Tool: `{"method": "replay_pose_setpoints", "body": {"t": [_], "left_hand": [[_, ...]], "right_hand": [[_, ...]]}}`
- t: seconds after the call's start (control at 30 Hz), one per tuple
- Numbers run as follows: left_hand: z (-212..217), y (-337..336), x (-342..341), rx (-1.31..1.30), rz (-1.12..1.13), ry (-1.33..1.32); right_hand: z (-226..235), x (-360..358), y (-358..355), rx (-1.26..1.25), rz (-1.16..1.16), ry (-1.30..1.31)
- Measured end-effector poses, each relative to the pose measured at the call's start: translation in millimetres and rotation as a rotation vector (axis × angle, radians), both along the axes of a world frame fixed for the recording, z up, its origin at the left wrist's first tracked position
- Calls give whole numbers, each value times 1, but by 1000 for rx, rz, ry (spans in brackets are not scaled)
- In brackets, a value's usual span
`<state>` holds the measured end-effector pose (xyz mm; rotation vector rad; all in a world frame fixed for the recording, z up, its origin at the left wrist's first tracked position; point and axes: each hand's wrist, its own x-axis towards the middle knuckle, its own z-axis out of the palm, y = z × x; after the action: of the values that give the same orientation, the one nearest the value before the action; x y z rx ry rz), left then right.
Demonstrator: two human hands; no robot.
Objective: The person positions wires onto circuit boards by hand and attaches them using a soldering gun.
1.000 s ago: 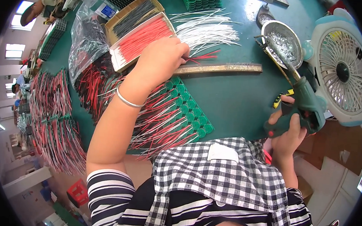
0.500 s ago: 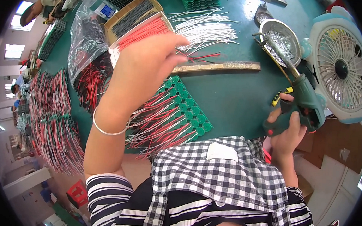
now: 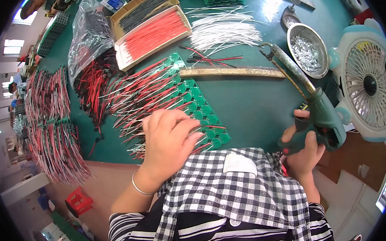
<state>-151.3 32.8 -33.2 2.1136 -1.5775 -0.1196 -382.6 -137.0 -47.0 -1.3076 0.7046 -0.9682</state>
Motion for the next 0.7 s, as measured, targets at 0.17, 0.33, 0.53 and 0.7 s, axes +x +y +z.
{"method": "replay_pose_setpoints", "body": {"t": [0.17,0.33,0.53,0.7], "left_hand": [[8,-21,5,75,-217,135],[-7,-36,7,231,-272,137],[2,-33,5,190,-260,53],[21,-14,23,-93,-23,141]], "right_hand": [[1,-2,7,23,66,92],[2,-4,17,59,51,105],[-6,-17,18,6,216,124],[-7,-45,9,-21,349,449]]}}
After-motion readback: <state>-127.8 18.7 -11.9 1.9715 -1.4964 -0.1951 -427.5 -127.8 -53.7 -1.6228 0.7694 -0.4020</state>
